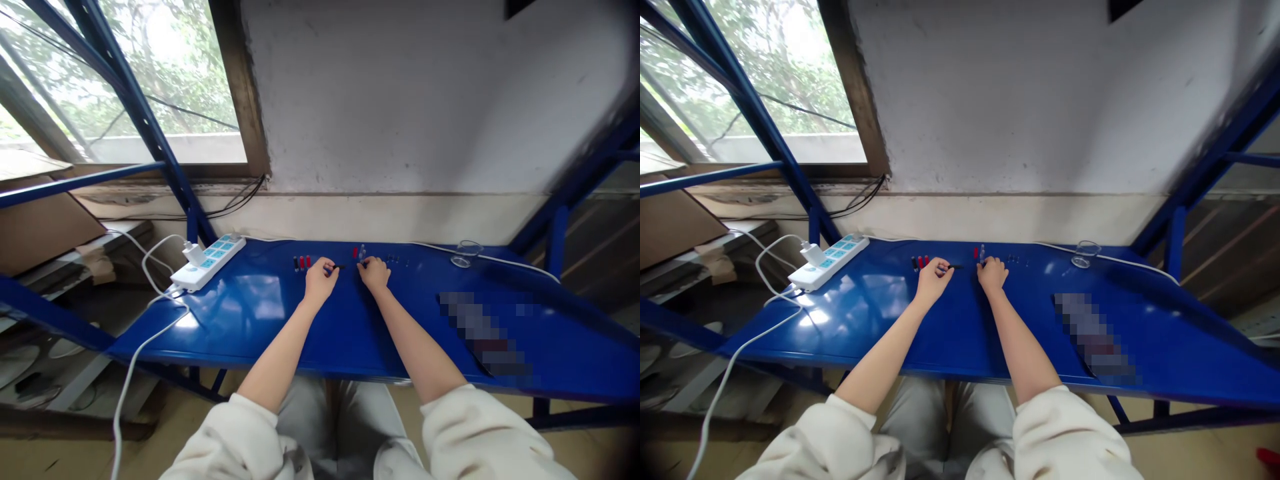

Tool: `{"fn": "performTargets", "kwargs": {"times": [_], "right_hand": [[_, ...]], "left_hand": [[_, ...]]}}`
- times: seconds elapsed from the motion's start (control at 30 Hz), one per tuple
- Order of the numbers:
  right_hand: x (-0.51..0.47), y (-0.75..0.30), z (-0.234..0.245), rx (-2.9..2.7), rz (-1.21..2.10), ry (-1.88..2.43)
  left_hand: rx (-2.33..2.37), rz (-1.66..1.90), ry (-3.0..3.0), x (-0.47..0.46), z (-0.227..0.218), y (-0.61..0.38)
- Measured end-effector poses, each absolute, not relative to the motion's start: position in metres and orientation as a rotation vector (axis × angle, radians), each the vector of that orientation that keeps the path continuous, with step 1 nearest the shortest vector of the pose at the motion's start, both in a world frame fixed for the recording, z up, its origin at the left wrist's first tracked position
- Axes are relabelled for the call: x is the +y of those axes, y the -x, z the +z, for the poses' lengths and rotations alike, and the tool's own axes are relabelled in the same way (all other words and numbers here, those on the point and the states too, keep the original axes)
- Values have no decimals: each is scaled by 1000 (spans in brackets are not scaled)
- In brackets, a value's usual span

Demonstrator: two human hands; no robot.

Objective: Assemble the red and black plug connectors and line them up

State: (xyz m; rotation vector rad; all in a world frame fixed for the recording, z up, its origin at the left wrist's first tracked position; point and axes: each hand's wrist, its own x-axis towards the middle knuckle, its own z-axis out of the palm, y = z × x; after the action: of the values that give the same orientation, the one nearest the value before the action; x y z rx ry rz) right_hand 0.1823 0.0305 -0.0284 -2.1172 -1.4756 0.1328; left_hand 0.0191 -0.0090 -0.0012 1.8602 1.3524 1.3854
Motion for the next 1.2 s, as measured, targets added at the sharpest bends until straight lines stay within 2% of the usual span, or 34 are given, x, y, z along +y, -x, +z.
{"fn": "performTargets", "kwargs": {"times": [0.3,0.43,0.63,0.93,1.2], "right_hand": [[28,-181,-23,-1464,180,2082],[11,-174,-15,-1624,237,1992],[-10,-168,-12,-1973,173,1724],[-9,-171,-12,-2073,77,1658],[-12,-170,-10,-2027,-11,1666]], "left_hand": [[1343,1475,-1710,-9,-9,-17],[1332,1530,-1751,-11,-8,-19],[1334,1554,-1779,-12,-10,-19],[1331,1564,-1849,-9,-14,-17],[1224,1378,-2187,-21,-9,-18]]}}
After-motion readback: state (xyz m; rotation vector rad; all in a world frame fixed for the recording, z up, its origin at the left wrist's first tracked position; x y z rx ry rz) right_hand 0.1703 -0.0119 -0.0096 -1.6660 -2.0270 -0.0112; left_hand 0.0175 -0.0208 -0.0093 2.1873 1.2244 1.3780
